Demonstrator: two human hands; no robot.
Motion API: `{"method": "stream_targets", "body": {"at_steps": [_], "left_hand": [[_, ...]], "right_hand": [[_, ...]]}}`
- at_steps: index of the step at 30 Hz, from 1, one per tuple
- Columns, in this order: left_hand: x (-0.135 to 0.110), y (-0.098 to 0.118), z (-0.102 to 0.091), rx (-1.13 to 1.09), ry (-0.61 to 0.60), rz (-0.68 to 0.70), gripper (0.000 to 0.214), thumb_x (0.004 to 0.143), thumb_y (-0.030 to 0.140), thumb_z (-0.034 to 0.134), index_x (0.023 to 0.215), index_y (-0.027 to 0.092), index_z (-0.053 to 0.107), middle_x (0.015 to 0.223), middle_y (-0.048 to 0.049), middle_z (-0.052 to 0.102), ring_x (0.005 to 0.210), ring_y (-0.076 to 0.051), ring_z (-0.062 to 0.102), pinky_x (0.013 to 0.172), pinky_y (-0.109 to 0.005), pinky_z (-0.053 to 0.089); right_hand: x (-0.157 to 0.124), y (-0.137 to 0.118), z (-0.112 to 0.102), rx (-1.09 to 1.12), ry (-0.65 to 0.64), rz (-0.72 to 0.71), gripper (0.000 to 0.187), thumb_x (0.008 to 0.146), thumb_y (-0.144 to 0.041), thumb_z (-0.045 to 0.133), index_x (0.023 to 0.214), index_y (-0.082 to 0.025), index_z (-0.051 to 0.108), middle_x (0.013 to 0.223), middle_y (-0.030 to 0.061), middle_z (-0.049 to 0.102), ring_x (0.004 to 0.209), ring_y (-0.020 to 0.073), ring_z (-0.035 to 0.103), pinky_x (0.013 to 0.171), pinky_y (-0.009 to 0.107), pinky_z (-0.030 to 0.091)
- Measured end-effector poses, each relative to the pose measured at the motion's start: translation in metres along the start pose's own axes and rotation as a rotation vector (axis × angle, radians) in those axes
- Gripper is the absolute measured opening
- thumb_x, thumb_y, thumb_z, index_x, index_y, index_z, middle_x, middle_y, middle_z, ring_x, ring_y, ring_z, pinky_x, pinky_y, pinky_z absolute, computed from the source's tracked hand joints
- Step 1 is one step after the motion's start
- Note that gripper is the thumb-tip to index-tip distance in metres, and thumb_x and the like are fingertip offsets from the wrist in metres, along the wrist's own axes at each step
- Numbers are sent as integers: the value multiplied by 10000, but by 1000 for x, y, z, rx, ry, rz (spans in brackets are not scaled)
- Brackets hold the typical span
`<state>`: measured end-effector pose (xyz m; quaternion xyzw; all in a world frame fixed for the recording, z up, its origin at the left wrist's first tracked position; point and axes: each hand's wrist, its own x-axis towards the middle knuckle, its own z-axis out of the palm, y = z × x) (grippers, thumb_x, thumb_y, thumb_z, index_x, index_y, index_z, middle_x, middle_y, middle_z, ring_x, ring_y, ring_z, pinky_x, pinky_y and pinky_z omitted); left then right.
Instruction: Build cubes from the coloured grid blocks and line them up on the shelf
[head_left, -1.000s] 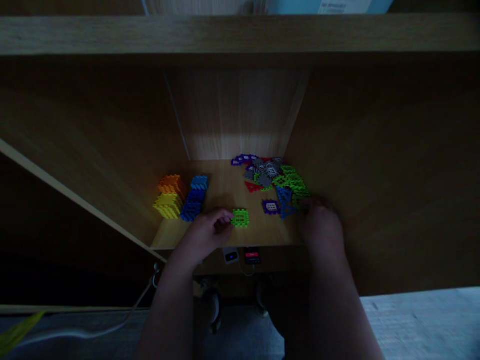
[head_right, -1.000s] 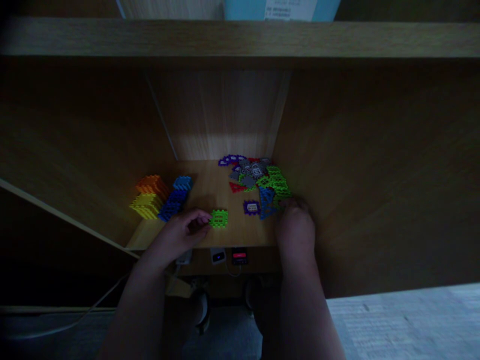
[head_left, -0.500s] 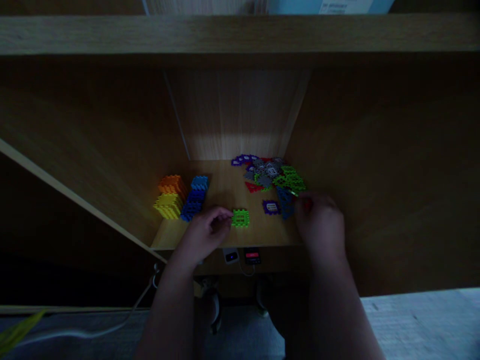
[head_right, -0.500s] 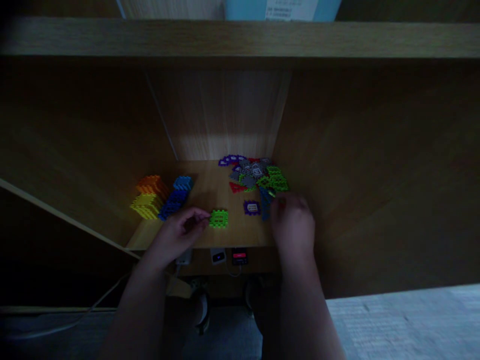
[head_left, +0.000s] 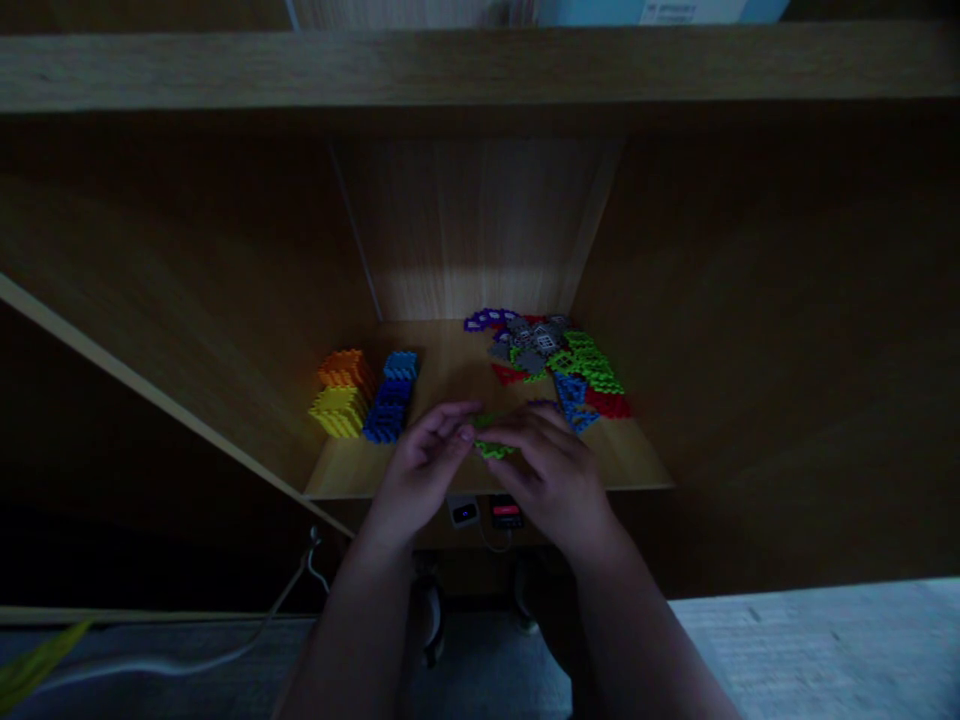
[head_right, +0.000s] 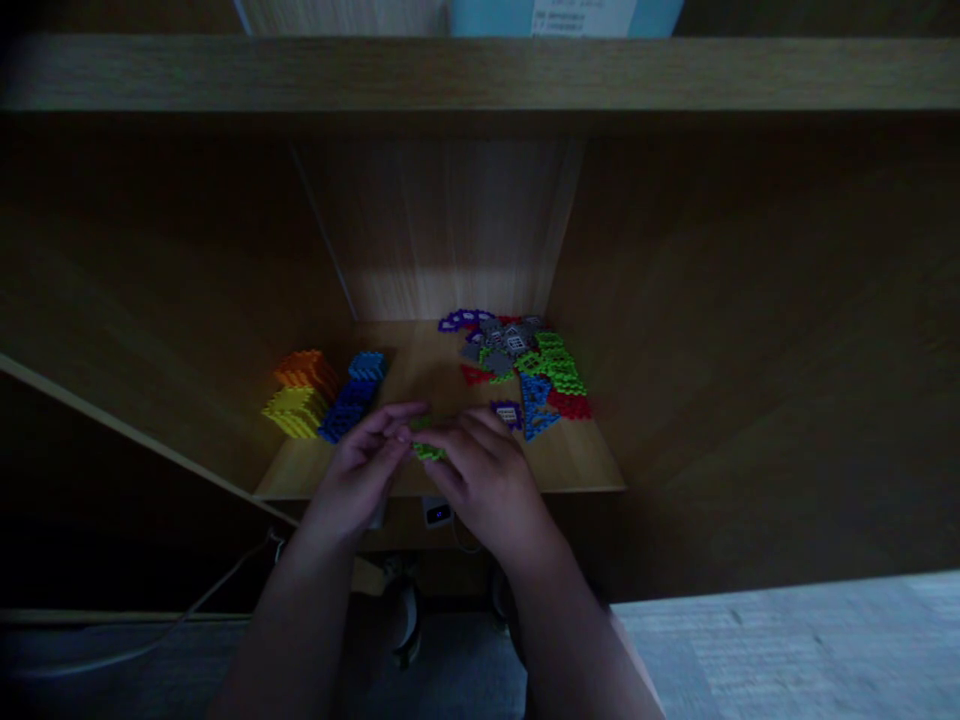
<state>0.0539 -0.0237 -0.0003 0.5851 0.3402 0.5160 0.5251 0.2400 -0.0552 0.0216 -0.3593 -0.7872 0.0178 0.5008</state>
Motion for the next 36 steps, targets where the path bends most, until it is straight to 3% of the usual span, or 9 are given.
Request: {"method": "stream_targets", "body": {"at_steps": [6, 12, 18, 28, 32, 36], "left_hand": [[2, -4, -6, -104, 106, -3, 361, 941, 479, 826, 1188, 220, 779, 1159, -82, 809, 1059, -201, 755, 920, -290, 593], [4, 3, -7, 83, 181, 43, 239, 938, 418, 814, 1040, 202, 806, 989, -51, 826, 937, -190, 758, 870, -295, 598], [3, 5, -7, 117, 186, 55, 230, 944, 409, 802, 1059, 211, 816, 1013, -53, 839, 942, -194, 776, 863, -303, 617], [3, 0, -6, 146, 138, 54, 231, 963, 399, 783, 1086, 206, 816, 991, -52, 836, 891, -186, 771, 800, -285, 613], [3, -2, -5, 142, 118, 58, 259, 985, 411, 765, 1134, 200, 780, 1068, -71, 825, 962, -197, 772, 842, -294, 618], [1, 1, -9, 239, 122, 112, 354, 1004, 429, 750, 1293, 232, 690, 1337, -105, 748, 1173, -233, 746, 991, -353, 621]], "right_hand": [[0, 4, -1, 78, -20, -82, 305, 1010, -118, 716, 1216, -342, 728, 1166, 19, 811, 1117, 235, 746, 1010, 466, 619], [-1, 8, -4, 119, 14, 0, 233, 948, -257, 848, 1156, -326, 771, 1347, 78, 744, 1263, 273, 728, 1029, 476, 647], [-4, 21, -8, 185, -68, 50, 197, 964, -232, 825, 1142, -310, 796, 1205, 52, 795, 1087, 223, 790, 940, 395, 676], [-5, 24, -8, 198, -134, 90, 177, 921, -221, 871, 1065, -283, 788, 1333, 74, 774, 1181, 233, 775, 983, 395, 660], [-6, 27, -8, 245, -141, 111, 114, 933, -242, 861, 997, -271, 771, 1314, 76, 784, 1161, 231, 783, 972, 392, 645], [-10, 37, -9, 317, -85, 223, 155, 912, -247, 875, 911, -257, 720, 1254, 71, 794, 1162, 240, 767, 984, 399, 611]]}}
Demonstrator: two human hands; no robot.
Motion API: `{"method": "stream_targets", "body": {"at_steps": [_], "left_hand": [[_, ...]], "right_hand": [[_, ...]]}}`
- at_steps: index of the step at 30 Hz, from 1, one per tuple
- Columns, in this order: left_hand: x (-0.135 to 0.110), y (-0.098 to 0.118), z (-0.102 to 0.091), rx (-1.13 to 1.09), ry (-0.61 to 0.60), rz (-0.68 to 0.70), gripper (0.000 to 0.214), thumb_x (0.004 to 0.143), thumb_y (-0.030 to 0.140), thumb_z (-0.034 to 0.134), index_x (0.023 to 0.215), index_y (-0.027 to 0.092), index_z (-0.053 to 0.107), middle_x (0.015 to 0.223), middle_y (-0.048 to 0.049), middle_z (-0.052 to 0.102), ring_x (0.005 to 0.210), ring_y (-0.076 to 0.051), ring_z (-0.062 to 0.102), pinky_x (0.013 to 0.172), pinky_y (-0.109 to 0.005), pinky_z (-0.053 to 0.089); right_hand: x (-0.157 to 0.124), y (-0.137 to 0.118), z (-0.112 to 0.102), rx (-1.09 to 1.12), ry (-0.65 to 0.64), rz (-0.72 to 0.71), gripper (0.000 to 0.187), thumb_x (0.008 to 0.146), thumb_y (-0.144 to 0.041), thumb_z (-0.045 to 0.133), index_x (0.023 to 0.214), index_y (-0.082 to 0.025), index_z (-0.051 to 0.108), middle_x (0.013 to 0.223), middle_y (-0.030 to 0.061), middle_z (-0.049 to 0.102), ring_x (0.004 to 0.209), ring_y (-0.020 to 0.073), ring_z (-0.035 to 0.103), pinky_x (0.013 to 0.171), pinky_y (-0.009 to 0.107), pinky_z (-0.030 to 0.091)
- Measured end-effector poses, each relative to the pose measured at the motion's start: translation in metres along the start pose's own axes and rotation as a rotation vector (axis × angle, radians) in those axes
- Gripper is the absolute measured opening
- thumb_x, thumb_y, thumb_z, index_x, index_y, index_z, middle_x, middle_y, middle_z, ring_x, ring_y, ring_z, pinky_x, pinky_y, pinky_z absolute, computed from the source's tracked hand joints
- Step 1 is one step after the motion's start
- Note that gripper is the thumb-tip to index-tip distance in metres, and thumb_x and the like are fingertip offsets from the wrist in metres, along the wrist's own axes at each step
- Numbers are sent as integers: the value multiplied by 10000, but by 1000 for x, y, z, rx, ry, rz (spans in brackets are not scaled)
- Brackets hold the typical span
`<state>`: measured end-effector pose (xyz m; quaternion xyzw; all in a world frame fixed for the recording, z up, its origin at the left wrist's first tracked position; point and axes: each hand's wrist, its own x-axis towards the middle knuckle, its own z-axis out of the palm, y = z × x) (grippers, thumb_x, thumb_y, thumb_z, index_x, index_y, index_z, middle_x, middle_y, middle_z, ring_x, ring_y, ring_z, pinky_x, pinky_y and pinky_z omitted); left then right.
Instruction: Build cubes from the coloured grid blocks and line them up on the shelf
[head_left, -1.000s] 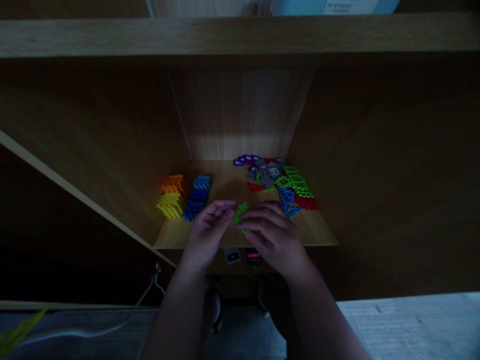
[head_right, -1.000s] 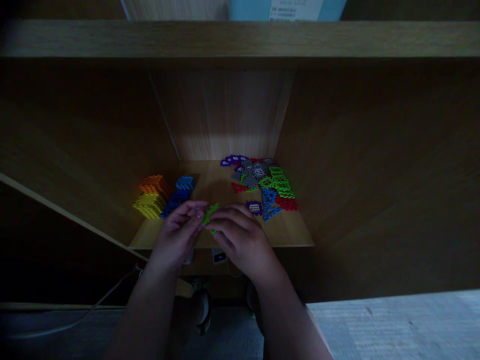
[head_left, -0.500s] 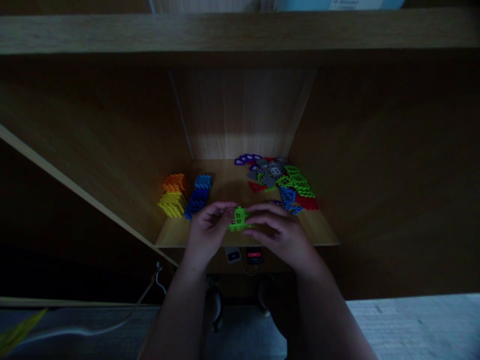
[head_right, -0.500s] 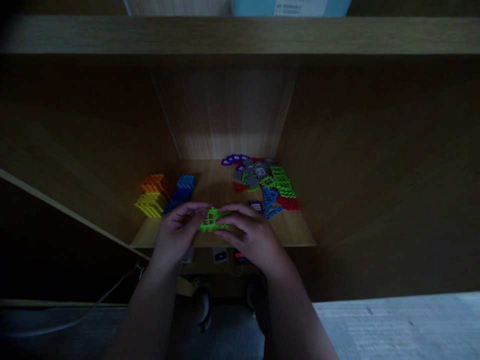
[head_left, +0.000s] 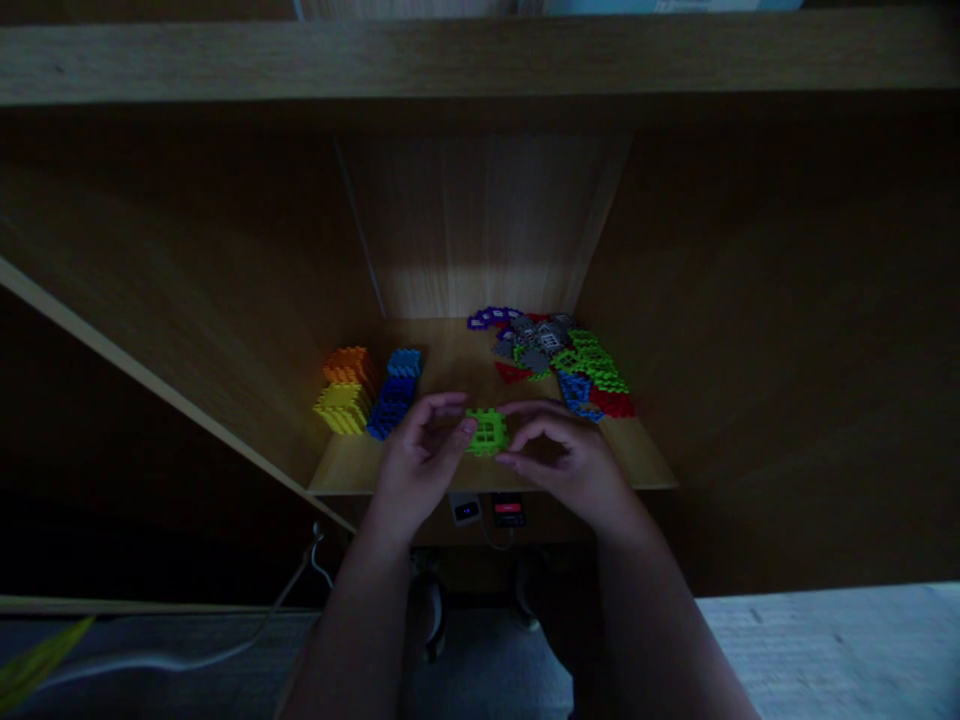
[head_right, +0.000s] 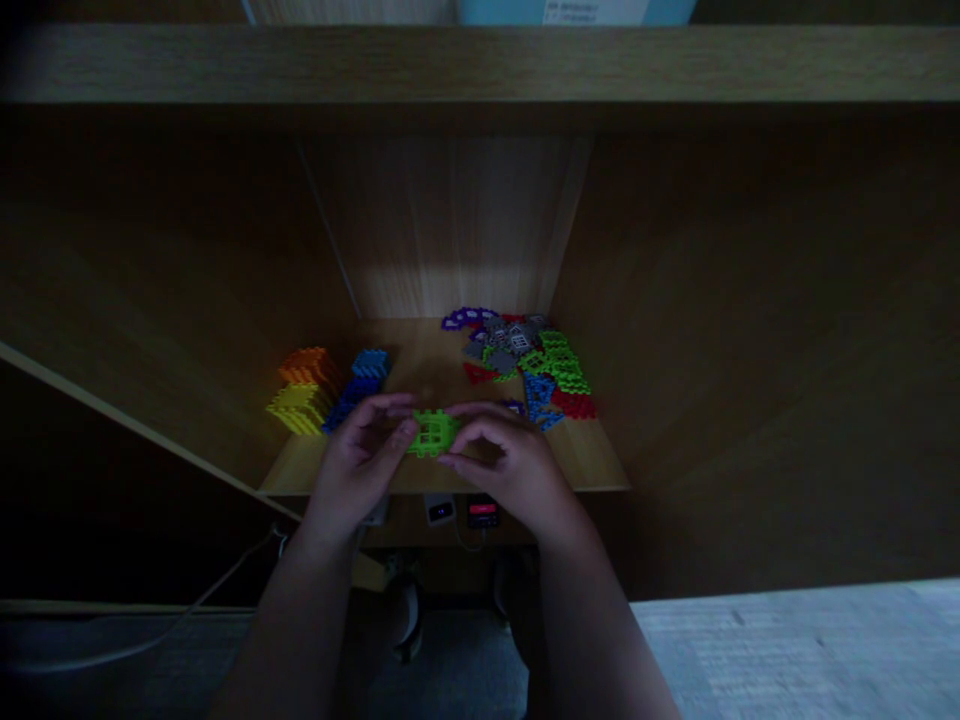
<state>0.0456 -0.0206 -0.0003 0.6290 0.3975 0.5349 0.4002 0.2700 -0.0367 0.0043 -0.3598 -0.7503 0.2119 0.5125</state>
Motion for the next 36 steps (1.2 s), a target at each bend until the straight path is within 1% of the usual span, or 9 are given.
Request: {"method": "stream_targets", "body": {"at_steps": [2, 4, 6, 8, 12, 16, 20, 27, 36], "left_hand": [[-1, 1, -6, 175, -19, 85, 457, 977, 422, 789, 1378, 264, 637, 1470, -105, 673, 1293, -258, 698, 1107, -407, 582], [-1, 1, -12, 363, -84, 161, 548, 952, 399, 820, 1436, 284, 592, 1529, -99, 630, 1413, -284, 623, 1220, -465, 502], [-1, -2, -17, 477, -151, 186, 614, 951, 356, 815, 1492, 289, 531, 1546, -97, 617, 1464, -289, 582, 1255, -487, 467], [0, -6, -19, 527, -207, 182, 655, 951, 304, 800, 1524, 285, 483, 1553, -101, 613, 1469, -282, 580, 1253, -485, 471], [1, -14, -17, 562, -277, 167, 653, 943, 225, 769, 1528, 273, 480, 1554, -108, 620, 1472, -283, 586, 1252, -483, 476], [2, -15, -14, 573, -290, 151, 648, 933, 188, 752, 1525, 250, 498, 1556, -124, 624, 1473, -294, 594, 1250, -492, 483], [2, -13, -13, 577, -283, 146, 634, 919, 162, 743, 1510, 232, 524, 1525, -129, 655, 1440, -298, 626, 1227, -493, 511], [3, -11, -13, 580, -275, 126, 610, 913, 171, 751, 1488, 236, 558, 1491, -121, 687, 1403, -301, 660, 1208, -486, 530], [4, -17, -13, 568, -282, 110, 582, 933, 186, 735, 1485, 224, 555, 1497, -125, 674, 1420, -299, 639, 1221, -498, 508]], "right_hand": [[-2, 9, -1, 35, 45, 79, 169, 911, -243, 866, 907, -256, 697, 1189, 62, 796, 1182, 251, 748, 982, 395, 595], [-4, 18, -1, 31, 54, 158, 167, 917, -262, 854, 927, -258, 688, 1080, 43, 787, 1105, 247, 747, 915, 368, 588], [-5, 26, 0, -12, 34, 206, 169, 918, -286, 852, 949, -261, 688, 997, 22, 761, 979, 230, 733, 837, 341, 568], [-5, 29, 2, -63, -2, 210, 169, 917, -280, 850, 970, -263, 690, 984, 12, 750, 926, 218, 710, 824, 337, 545], [-2, 27, 5, -125, -58, 180, 195, 906, -220, 844, 1000, -274, 682, 1055, 11, 764, 988, 229, 696, 884, 361, 527], [-1, 25, 6, -157, -91, 189, 217, 905, -200, 845, 1012, -278, 673, 1072, 2, 773, 1010, 232, 699, 900, 370, 522], [-1, 27, 7, -194, -96, 177, 212, 912, -197, 844, 1013, -278, 677, 1093, -1, 778, 1049, 234, 702, 934, 378, 515], [-1, 26, 5, -226, -116, 164, 206, 918, -219, 848, 1025, -276, 681, 1106, 10, 783, 1067, 243, 705, 946, 391, 519], [-3, 29, 7, -235, -117, 173, 223, 913, -231, 852, 1048, -283, 682, 1093, 6, 775, 1075, 248, 702, 945, 392, 525]]}}
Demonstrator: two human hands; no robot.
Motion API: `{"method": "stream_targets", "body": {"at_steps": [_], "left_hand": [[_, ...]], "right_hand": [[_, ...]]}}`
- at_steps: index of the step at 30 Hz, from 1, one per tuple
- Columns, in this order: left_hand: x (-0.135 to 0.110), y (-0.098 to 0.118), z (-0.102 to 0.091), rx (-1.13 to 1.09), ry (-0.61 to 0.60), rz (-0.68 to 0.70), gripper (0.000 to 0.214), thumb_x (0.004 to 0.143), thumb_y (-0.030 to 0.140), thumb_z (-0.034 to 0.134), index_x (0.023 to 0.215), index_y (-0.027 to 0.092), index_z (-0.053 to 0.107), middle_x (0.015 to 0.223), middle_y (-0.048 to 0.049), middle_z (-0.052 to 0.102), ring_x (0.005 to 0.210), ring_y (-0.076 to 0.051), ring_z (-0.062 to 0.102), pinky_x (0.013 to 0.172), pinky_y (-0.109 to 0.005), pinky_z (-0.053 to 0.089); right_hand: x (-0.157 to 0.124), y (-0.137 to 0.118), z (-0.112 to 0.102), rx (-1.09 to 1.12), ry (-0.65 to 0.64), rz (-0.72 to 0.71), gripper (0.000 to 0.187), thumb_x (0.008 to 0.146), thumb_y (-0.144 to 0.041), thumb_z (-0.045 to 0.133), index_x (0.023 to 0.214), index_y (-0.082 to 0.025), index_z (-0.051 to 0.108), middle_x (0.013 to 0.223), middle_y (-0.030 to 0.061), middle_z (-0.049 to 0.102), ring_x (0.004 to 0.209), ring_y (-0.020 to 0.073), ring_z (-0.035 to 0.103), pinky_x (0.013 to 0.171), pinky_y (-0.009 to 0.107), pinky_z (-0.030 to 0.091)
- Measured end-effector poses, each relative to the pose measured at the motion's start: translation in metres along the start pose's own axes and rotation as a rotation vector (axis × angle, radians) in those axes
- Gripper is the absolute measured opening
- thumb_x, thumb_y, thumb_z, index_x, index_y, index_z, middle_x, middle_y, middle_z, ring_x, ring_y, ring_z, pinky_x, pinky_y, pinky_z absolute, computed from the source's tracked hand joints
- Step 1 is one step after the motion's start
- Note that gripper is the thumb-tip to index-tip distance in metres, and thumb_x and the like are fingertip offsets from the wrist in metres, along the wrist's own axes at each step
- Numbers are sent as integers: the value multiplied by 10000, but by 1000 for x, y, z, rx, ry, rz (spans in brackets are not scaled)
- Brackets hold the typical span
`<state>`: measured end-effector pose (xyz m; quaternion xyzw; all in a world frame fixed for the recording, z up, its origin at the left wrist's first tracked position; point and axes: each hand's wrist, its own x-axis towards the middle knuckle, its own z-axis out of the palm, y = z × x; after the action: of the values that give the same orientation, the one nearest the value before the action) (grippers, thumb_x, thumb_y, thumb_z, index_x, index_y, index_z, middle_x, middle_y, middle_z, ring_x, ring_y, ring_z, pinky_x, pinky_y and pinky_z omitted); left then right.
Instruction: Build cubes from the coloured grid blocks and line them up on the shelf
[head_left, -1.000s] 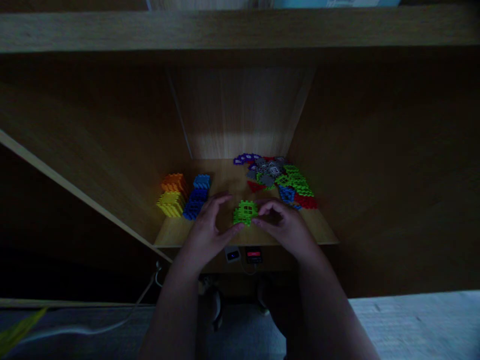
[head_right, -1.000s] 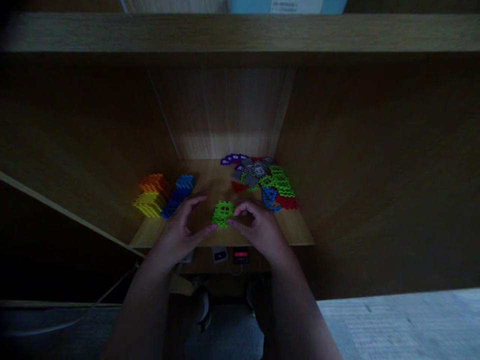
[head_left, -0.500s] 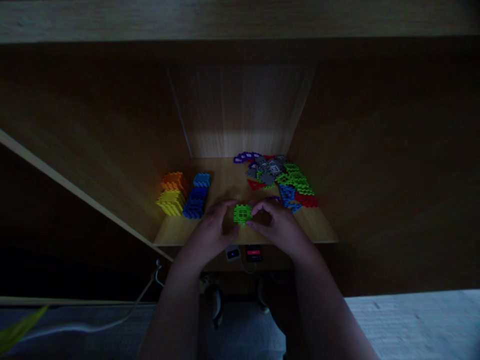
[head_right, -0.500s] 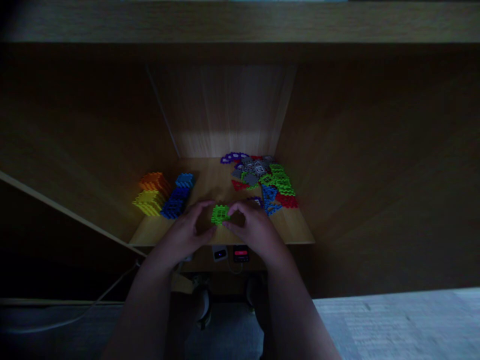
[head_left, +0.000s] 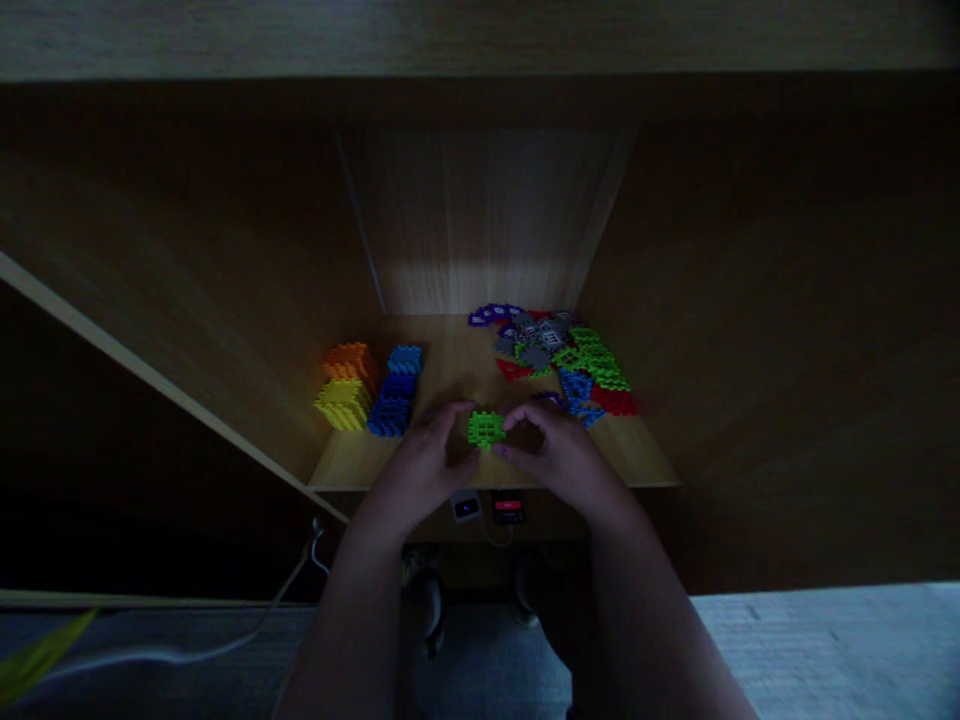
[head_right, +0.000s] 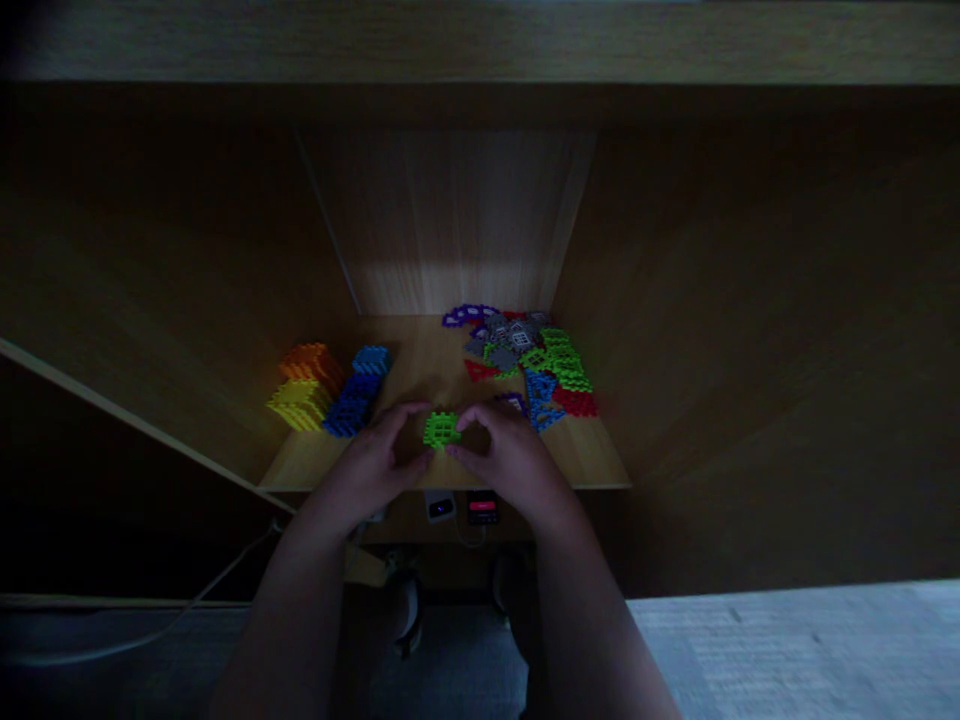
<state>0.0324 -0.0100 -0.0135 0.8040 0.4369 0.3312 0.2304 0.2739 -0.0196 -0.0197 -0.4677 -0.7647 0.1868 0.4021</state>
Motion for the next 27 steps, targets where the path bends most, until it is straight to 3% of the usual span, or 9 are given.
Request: {"method": "stream_targets", "body": {"at_steps": [27], "left_hand": [[0, 3, -1, -2, 17, 19, 551, 929, 174, 727, 1454, 248, 577, 1464, -121, 698, 1386, -301, 667, 1196, -506, 530]], "right_hand": [[1, -2, -1, -41, -19, -4, 227, 906, -261, 853, 1073, -281, 700, 1105, 20, 785, 1088, 254, 712, 968, 408, 542]]}}
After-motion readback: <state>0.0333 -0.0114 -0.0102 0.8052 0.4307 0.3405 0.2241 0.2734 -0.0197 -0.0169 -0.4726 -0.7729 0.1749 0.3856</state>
